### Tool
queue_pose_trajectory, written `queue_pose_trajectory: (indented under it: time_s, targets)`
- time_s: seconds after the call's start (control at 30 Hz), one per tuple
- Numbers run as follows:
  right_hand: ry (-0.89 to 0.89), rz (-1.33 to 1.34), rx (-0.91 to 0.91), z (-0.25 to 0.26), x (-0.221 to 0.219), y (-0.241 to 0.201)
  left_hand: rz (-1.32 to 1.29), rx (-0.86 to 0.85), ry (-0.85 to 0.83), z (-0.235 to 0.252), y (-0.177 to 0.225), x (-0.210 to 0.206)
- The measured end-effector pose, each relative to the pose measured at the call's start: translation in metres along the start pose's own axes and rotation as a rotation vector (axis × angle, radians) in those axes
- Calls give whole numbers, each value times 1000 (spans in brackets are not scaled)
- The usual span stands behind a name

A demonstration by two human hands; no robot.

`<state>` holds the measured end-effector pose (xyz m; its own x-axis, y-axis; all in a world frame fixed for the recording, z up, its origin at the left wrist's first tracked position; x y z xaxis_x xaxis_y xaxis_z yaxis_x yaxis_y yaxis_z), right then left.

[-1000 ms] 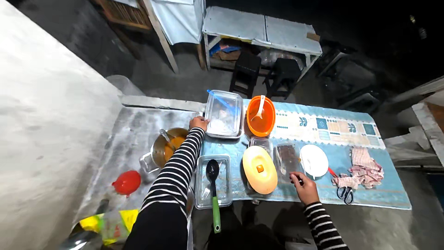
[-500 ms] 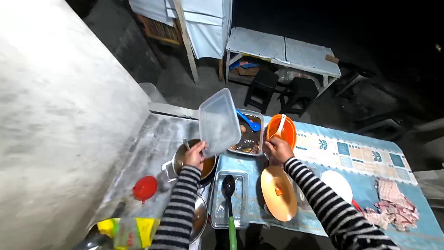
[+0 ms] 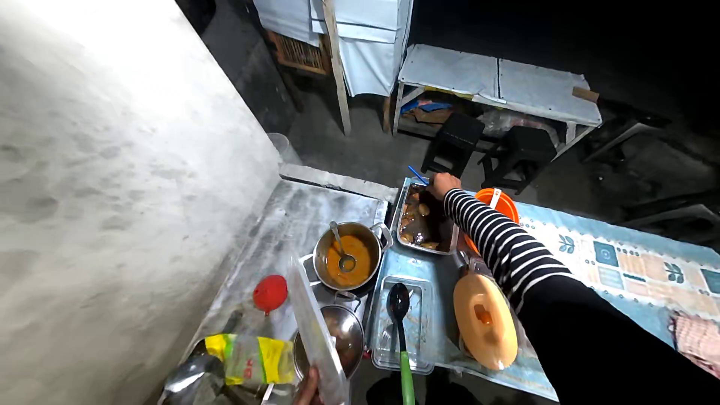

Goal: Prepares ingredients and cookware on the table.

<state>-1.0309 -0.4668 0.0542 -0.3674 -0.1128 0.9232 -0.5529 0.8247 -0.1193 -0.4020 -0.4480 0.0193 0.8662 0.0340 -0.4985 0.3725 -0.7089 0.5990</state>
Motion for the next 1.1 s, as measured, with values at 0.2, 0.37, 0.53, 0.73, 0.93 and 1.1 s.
queue_pose_trajectory:
  time_s: [0.2, 0.37, 0.53, 0.73, 0.93, 1.1]
  targets:
    - [194, -48, 287, -69, 40, 14, -16, -46, 70, -3, 1, 19]
    - [592, 123, 502, -165, 52, 39, 55, -108, 143, -8, 11, -3]
    - [401, 43, 630, -193, -9, 41, 116, -159, 154, -28, 7, -26]
    - [662, 295, 495, -253, 20, 68, 97, -218, 164, -40, 1, -22]
    - [504, 355, 804, -375, -50, 7, 247, -323, 200, -29, 35, -52]
    - [482, 114, 795, -394, -121, -27, 560, -435, 66, 12, 56, -157]
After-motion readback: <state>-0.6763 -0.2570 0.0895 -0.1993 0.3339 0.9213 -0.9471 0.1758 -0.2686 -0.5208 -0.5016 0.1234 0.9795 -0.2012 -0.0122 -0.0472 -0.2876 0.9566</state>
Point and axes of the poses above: each hand's wrist, its own z-axis towards the middle knuckle, its own x-axis out of the back of the hand, y = z × x, the point moved 10 cm from there along z, towards the middle knuckle, and after that the axes turned 2 degrees about -z, right-handed, at the moved point
